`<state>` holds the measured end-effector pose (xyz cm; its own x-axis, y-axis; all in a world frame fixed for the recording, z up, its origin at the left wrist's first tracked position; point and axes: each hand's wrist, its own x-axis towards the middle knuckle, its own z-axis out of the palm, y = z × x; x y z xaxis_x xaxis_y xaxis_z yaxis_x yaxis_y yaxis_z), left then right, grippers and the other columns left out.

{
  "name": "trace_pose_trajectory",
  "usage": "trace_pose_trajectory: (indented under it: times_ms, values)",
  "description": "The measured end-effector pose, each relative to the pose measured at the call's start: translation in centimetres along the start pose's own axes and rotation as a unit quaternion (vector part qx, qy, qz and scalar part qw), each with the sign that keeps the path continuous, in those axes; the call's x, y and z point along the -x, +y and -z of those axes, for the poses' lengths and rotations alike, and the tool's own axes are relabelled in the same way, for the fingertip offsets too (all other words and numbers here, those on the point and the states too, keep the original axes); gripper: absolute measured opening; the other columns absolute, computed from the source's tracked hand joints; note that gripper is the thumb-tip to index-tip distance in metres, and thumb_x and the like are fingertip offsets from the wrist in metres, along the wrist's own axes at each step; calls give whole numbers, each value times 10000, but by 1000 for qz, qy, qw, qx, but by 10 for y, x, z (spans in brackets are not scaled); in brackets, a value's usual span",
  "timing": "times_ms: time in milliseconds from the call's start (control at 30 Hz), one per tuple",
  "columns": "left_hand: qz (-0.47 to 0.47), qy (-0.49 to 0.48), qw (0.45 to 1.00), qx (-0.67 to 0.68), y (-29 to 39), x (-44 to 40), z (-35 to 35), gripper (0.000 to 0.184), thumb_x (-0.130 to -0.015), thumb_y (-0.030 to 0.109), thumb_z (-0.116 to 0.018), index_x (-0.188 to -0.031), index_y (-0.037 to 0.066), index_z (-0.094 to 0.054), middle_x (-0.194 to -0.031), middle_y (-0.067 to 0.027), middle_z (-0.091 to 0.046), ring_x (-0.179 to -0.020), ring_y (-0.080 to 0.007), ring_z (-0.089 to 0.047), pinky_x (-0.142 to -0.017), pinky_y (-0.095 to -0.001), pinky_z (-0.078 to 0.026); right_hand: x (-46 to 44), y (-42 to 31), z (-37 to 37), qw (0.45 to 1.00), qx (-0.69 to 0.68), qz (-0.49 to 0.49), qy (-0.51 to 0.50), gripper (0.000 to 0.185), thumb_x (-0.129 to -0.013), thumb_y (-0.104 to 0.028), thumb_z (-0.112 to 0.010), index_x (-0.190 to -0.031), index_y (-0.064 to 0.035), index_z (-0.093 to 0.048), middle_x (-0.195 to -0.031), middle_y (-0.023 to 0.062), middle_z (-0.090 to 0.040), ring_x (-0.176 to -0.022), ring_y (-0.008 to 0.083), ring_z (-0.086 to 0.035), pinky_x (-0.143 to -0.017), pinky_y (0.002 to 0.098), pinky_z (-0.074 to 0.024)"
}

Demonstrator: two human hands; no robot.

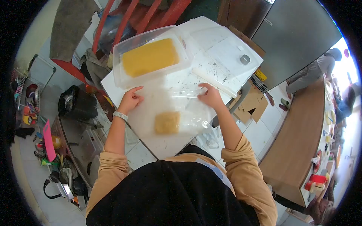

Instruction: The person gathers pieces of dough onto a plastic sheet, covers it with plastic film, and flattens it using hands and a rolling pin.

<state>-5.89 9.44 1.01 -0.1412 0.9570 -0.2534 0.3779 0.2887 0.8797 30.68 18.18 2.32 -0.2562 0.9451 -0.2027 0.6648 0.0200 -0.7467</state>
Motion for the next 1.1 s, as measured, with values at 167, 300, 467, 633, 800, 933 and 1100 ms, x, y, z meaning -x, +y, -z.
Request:
trace_pose_trajectory:
  times_ms: [167, 300, 467, 633, 800, 933, 1100]
  values:
    - [-76, 5, 993, -91, 28, 12, -4, 654, -725, -95, -627, -1316, 175, -551, -981, -55, -661, -682, -99, -544, -627, -246, -466, 0, -2, 2, 995, -15, 99, 0, 583, -711, -46, -716, -1254, -126, -519, -823, 38, -600, -756, 130, -574, -677, 268, -481]
    - [-126, 13, 990, -56, 17, -3, 0, 662, -687, -153, -563, -1285, 133, -569, -1036, -53, -651, -739, -93, -547, -643, -237, -463, -12, 3, -3, 990, -35, 134, 29, 499, -757, -28, -695, -1225, -53, -523, -835, 30, -607, -723, 128, -570, -696, 261, -484]
    - [-109, 24, 993, 47, 14, -2, 4, 537, -722, -110, -623, -1231, 60, -588, -997, -51, -652, -767, -89, -562, -674, -224, -480, -24, -7, -4, 970, -237, 45, 41, 461, -771, -119, -771, -1141, 47, -552, -793, 34, -628, -702, 90, -578, -678, 234, -486]
    - [-32, 50, 997, 49, 1, -7, 2, 429, -750, 15, -746, -1158, 21, -615, -941, -57, -643, -758, -100, -586, -707, -233, -511, -24, -3, -15, 948, -312, 45, 45, 385, -773, -60, -755, -1107, 23, -582, -930, 35, -609, -695, 84, -559, -657, 242, -483]
    - [-66, 73, 987, -124, -1, -12, 1, 404, -712, 104, -790, -1076, 3, -646, -901, -101, -649, -766, -172, -625, -721, -283, -524, -28, -3, -17, 989, -72, 110, 68, 419, -721, -97, -783, -1108, -67, -626, -1022, 72, -598, -712, 128, -581, -674, 285, -504]
    - [-257, 141, 914, -281, -1, -14, -12, 358, -706, 181, -788, -992, 5, -665, -862, -150, -635, -803, -290, -639, -765, -360, -518, -28, -9, -9, 982, 62, 176, -1, 370, -739, -136, -761, -1082, -77, -635, -980, 90, -588, -853, 213, -579, -770, 342, -484]
    - [-138, 8, 928, -347, 12, -19, -12, 281, -744, 179, -749, -935, 4, -640, -820, -142, -643, -808, -321, -630, -746, -385, -500, -36, -6, -13, 945, 240, 213, -61, 208, -761, -135, -733, -925, -72, -622, -937, 102, -573, -937, 279, -556, -822, 400, -455]
